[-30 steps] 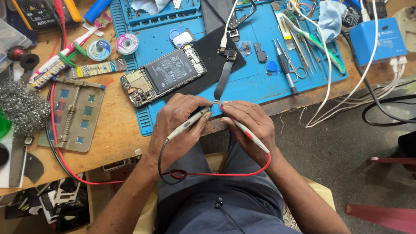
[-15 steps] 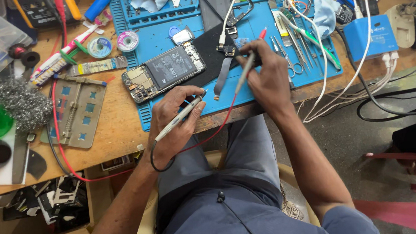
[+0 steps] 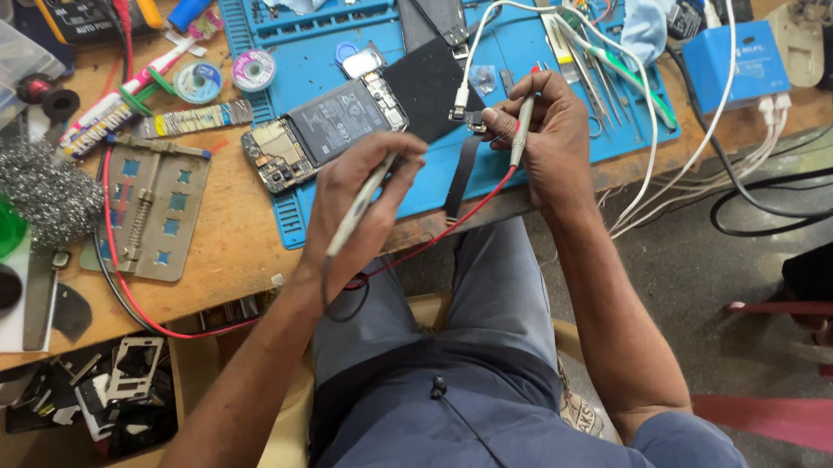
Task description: The person repairs a disassembled smartphone on a blue work mat. They pry at the phone's internals with a metal tool, clean components with a toothbrush, apply liquid from a green bottle, solder a small component with a soldering iron, and finally probe the board with multimeter test leads.
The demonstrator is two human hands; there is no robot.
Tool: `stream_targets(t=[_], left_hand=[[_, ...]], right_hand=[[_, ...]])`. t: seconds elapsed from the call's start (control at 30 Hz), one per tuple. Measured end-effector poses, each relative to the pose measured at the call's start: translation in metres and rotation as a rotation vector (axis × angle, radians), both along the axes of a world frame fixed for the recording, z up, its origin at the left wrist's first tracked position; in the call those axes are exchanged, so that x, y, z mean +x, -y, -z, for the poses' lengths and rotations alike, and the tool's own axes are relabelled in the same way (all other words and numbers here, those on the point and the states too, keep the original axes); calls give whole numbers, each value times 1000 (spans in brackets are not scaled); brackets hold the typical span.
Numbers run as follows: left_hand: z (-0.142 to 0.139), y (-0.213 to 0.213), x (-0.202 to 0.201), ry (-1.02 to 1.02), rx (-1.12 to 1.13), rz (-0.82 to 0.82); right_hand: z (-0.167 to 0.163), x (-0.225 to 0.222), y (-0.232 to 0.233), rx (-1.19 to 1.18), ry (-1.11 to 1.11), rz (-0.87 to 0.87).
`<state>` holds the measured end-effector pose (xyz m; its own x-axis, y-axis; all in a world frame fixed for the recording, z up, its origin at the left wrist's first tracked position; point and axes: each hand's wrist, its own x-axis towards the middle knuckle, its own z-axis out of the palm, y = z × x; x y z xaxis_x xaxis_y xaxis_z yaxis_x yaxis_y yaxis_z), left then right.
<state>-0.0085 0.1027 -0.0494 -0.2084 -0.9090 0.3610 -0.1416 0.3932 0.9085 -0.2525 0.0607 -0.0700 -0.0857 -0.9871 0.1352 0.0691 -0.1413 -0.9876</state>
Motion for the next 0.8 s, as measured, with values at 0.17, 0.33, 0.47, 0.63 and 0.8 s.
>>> stream_targets(t=[0.17, 0.33, 0.47, 0.63, 0.8], left_hand=[[2, 21, -30, 91, -57, 73], [9, 40, -45, 13, 120, 120], [13, 41, -41, 133, 76, 30], [8, 40, -33, 524, -252, -134], [4, 44, -39, 659, -244, -174]], right_hand=[[-9, -1, -19, -83, -148, 26], [-9, -1, -31, -111, -212, -121], [-1, -5, -43, -101, -131, -71], [5, -11, -56, -143, -216, 4], [5, -10, -59, -196, -296, 13]])
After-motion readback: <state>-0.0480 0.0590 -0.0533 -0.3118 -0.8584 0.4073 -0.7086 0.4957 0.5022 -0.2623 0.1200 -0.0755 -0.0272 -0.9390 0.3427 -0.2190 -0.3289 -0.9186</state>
